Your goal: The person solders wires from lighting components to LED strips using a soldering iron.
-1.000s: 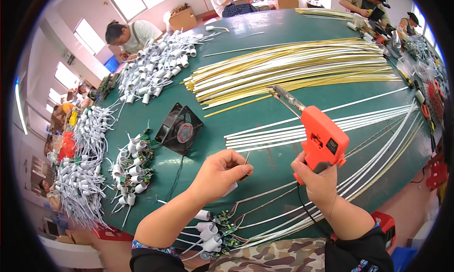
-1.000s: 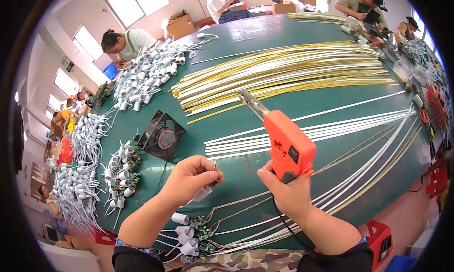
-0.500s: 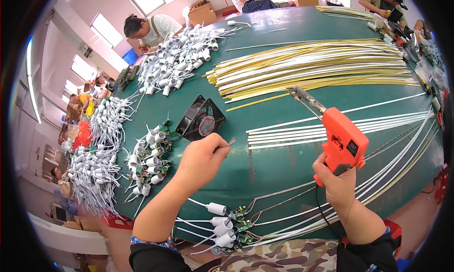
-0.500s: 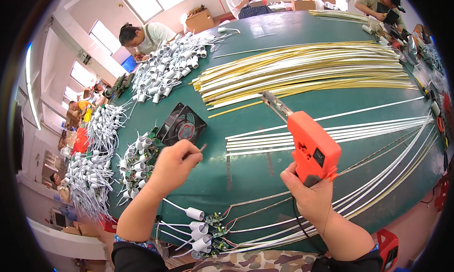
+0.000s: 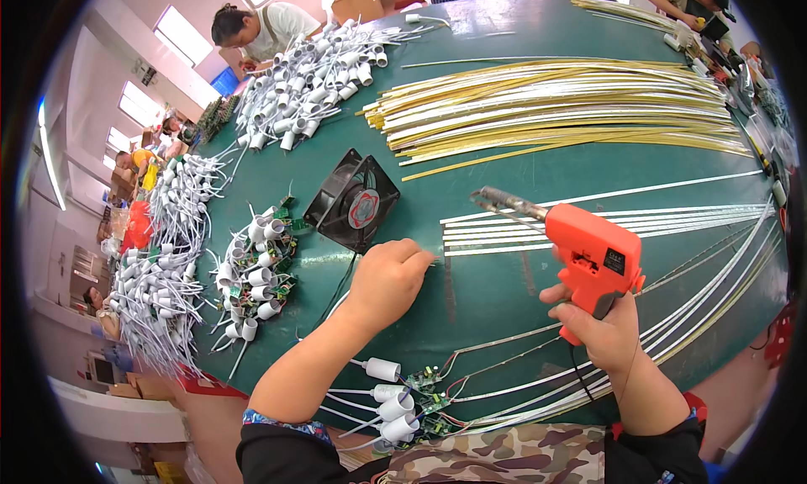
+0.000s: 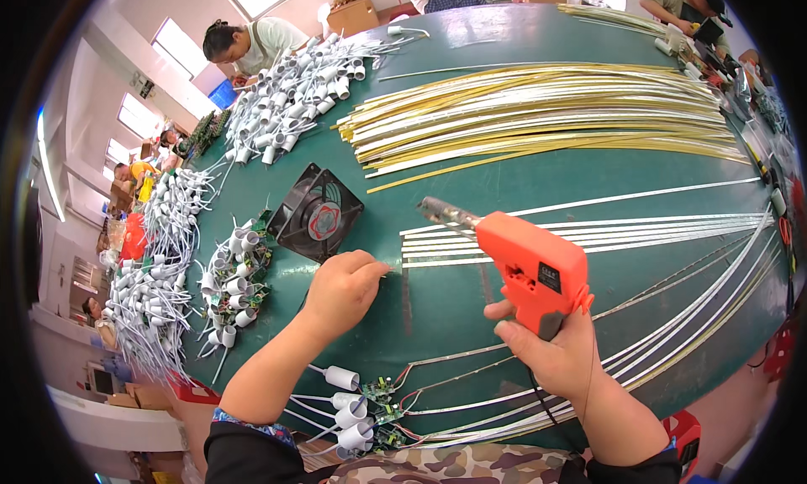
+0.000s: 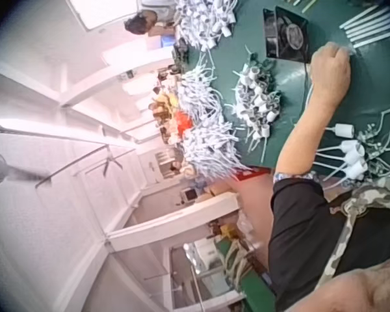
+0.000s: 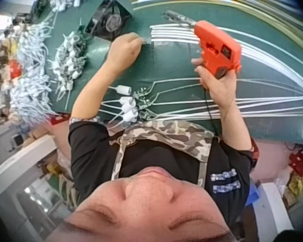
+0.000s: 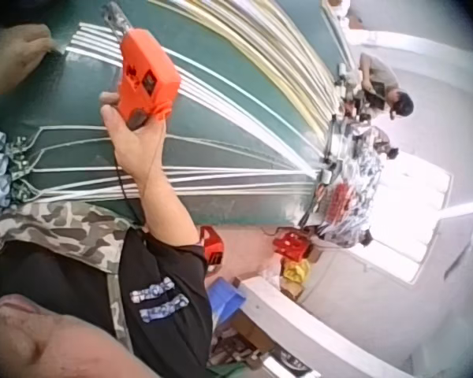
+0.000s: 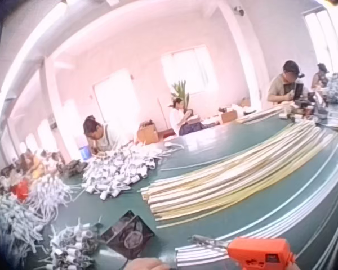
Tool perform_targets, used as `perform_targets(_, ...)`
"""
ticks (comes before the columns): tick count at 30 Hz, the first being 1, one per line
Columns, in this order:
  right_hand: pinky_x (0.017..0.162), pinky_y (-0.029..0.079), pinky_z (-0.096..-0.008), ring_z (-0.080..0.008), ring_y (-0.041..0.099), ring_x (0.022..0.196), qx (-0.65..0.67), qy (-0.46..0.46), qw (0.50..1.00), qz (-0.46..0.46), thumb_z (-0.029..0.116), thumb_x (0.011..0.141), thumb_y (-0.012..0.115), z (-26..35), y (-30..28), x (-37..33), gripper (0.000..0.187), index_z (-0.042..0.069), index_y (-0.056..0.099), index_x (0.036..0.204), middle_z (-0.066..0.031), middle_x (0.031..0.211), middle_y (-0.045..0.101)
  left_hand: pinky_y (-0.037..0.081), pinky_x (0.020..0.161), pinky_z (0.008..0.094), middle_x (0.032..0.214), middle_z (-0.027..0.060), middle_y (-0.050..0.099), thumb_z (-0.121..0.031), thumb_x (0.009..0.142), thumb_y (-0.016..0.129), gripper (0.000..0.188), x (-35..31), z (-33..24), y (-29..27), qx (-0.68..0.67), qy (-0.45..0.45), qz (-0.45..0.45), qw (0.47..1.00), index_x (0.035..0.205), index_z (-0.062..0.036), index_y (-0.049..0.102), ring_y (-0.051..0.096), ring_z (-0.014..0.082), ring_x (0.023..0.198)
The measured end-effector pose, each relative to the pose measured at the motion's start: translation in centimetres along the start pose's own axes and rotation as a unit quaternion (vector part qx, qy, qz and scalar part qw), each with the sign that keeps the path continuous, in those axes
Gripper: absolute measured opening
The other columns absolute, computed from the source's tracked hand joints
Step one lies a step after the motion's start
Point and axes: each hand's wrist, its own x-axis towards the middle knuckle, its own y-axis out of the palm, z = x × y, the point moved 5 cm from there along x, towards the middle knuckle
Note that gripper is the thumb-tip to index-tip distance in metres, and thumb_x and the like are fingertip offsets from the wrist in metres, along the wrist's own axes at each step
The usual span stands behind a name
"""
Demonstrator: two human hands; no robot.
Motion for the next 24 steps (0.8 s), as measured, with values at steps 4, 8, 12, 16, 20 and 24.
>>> perform_targets(4,0.079,0.053,-0.0311,-0.0108,0.062,0.084,-0.006,-0.02,1.0,-0.014,0.004,0.081,0.069,0.1,0.8,0.3,0.045,-0.001,0.055,0.123,-0.01,0.104,0.069,0.052,0.064,0.0398,0.083,0.009,0.065,-0.001,0.073,0.069,0.017,-0.2,0.1,1.0,0.013,0.054,-0.014,0.998,0.09,-0.005,0.068,0.064,0.0298,0.075)
perform_targets(8,0.075,0.051,-0.0305,-0.0125,0.062,0.08,-0.105,0.013,0.994,0.013,0.005,0.081,0.069,-0.8,0.6,0.3,0.043,0.0,0.056,0.121,-0.0074,0.097,0.068,0.052,0.064,0.0396,0.083,0.0079,0.063,-0.002,0.073,0.069,0.018,-0.2,0.2,1.2,0.01,0.064,-0.032,0.997,0.091,-0.0059,0.068,0.064,0.0289,0.074)
perform_targets(12,0.074,0.05,-0.0298,-0.0147,0.062,0.078,-0.199,-0.027,0.979,0.037,0.008,0.081,0.072,-1.7,0.9,0.2,0.041,0.0,0.058,0.118,-0.0059,0.087,0.066,0.051,0.064,0.0389,0.083,0.0066,0.062,-0.003,0.073,0.07,0.019,0.0,0.2,1.4,0.017,0.07,-0.032,0.997,0.091,-0.0061,0.068,0.063,0.0278,0.075)
perform_targets(16,0.072,0.05,-0.0311,-0.0179,0.063,0.074,-0.249,-0.058,0.965,0.06,0.007,0.079,0.073,-1.7,1.4,0.4,0.044,-0.001,0.058,0.12,-0.0079,0.085,0.066,0.052,0.066,0.0383,0.084,0.006,0.062,-0.003,0.072,0.07,0.019,0.1,0.1,1.6,0.031,0.064,-0.016,0.997,0.091,-0.0057,0.068,0.063,0.0269,0.076)
perform_targets(20,0.072,0.051,-0.0318,-0.0191,0.064,0.074,-0.263,-0.079,0.959,0.067,0.007,0.079,0.074,-1.6,1.7,0.5,0.046,-0.002,0.057,0.121,-0.0085,0.085,0.066,0.052,0.067,0.038,0.085,0.0056,0.062,-0.003,0.073,0.07,0.019,0.0,0.2,1.6,0.036,0.061,-0.014,0.997,0.092,-0.0058,0.068,0.063,0.0264,0.077)
perform_targets(24,0.072,0.051,-0.0319,-0.0209,0.064,0.074,-0.281,-0.09,0.952,0.078,0.007,0.079,0.074,-1.6,2.1,0.7,0.048,-0.003,0.057,0.122,-0.0093,0.084,0.067,0.053,0.067,0.0376,0.085,0.005,0.062,-0.003,0.073,0.069,0.019,0.1,0.2,1.6,0.038,0.058,-0.003,0.998,0.091,-0.0059,0.068,0.063,0.026,0.078)
